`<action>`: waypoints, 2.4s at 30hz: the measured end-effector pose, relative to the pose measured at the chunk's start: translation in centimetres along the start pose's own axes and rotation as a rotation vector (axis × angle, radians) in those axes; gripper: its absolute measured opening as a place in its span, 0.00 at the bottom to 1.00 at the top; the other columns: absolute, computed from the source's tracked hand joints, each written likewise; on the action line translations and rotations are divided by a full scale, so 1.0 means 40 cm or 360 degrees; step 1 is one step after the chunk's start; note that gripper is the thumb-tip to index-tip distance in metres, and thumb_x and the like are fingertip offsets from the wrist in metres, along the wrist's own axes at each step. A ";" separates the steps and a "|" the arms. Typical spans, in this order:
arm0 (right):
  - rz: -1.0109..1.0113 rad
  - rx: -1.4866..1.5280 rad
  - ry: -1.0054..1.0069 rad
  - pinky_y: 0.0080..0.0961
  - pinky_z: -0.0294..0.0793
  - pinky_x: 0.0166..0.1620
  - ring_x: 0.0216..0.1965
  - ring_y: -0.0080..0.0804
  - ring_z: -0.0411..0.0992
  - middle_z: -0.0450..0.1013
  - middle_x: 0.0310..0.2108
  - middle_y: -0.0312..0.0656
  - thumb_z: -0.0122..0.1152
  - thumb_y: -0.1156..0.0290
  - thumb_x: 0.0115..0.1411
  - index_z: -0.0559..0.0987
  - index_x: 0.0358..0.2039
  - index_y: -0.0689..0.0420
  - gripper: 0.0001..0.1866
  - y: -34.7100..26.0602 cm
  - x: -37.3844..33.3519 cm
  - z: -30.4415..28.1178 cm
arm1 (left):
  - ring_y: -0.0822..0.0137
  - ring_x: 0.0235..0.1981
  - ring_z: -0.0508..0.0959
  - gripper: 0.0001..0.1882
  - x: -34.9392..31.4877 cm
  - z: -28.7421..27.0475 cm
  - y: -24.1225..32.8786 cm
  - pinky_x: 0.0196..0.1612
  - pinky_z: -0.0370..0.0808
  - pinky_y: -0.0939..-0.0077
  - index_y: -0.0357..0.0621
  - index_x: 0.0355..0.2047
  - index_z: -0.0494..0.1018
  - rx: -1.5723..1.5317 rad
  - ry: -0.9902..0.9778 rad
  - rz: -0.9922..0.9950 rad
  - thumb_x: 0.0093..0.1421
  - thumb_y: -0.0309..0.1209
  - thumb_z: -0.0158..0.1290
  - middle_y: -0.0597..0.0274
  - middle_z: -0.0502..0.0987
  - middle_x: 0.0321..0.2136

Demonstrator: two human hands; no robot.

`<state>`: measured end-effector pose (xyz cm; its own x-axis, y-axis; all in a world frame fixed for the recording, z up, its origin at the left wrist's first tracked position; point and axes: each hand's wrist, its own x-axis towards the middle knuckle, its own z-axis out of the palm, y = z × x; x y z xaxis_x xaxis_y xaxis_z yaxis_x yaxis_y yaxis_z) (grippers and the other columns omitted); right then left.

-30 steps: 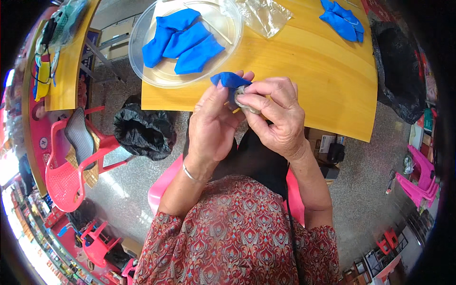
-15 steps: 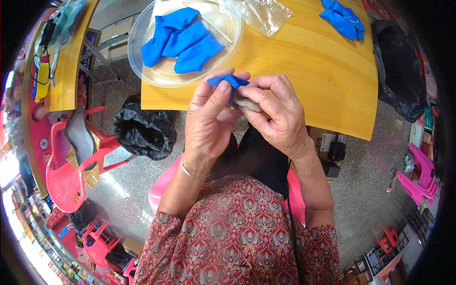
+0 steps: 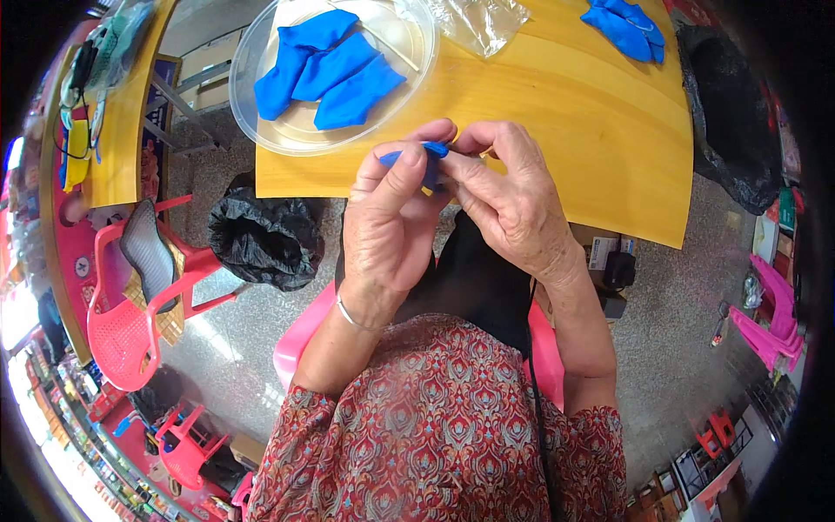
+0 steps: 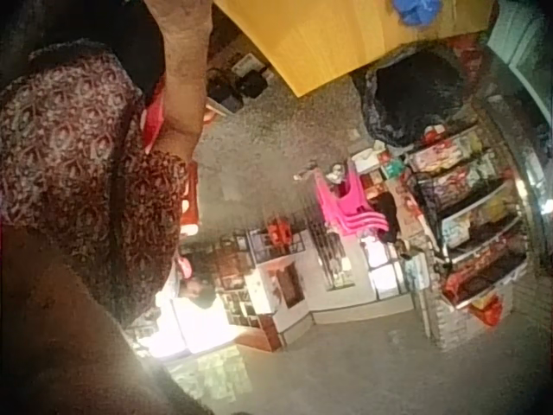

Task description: The person sits at a table and wraps small white objects in blue fabric. They pick up a blue cloth, place a white object inside, fold the fabric around it, and tie the ends to form a small bundle. The finished bundles are placed on a clear plastic plate on the table.

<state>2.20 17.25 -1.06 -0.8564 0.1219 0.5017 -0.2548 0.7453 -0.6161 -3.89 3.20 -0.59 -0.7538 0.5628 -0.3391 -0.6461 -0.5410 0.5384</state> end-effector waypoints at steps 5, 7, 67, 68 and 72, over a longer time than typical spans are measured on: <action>0.0332 0.0417 0.0053 0.30 0.73 0.41 0.39 0.34 0.72 0.70 0.37 0.40 0.65 0.75 0.54 0.81 0.44 0.59 0.15 -0.002 -0.013 -0.004 | 0.62 0.51 0.75 0.19 0.007 0.012 0.011 0.54 0.72 0.61 0.41 0.54 0.68 0.0110 -0.0081 0.0005 0.65 0.31 0.52 0.52 0.73 0.52; 0.0437 0.0667 0.0072 0.25 0.74 0.39 0.38 0.31 0.73 0.71 0.37 0.41 0.65 0.75 0.56 0.81 0.45 0.60 0.15 0.000 -0.019 -0.003 | 0.64 0.50 0.76 0.20 0.005 -0.014 0.007 0.53 0.73 0.64 0.39 0.56 0.66 0.0210 -0.0125 -0.0072 0.66 0.30 0.51 0.53 0.74 0.51; 0.0685 0.0497 -0.0300 0.26 0.72 0.48 0.48 0.30 0.72 0.70 0.49 0.43 0.70 0.68 0.54 0.71 0.58 0.56 0.30 -0.019 -0.036 -0.065 | 0.76 0.33 0.76 0.04 -0.028 -0.040 -0.036 0.36 0.75 0.81 0.35 0.35 0.74 0.1077 0.0080 0.0665 0.60 0.19 0.56 0.64 0.76 0.34; 0.0449 0.0191 -0.0207 0.37 0.69 0.52 0.51 0.47 0.68 0.66 0.52 0.53 0.72 0.64 0.48 0.74 0.56 0.50 0.33 -0.030 -0.035 -0.062 | 0.77 0.33 0.76 0.03 -0.030 -0.036 -0.033 0.36 0.75 0.82 0.35 0.35 0.74 0.0939 0.0081 0.0579 0.60 0.19 0.55 0.65 0.77 0.33; -0.0061 -0.0209 -0.0032 0.38 0.71 0.50 0.49 0.45 0.69 0.67 0.53 0.48 0.70 0.74 0.46 0.78 0.50 0.49 0.27 -0.007 -0.042 -0.040 | 0.77 0.30 0.76 0.03 -0.030 -0.052 -0.030 0.35 0.75 0.82 0.35 0.36 0.74 0.1075 0.0121 0.0581 0.62 0.21 0.55 0.65 0.78 0.30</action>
<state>4.42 17.87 -0.76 -0.8564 0.0799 0.5102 -0.2275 0.8285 -0.5116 -2.47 1.87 -2.42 -0.9270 0.3644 -0.0883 -0.1601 -0.1717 0.9720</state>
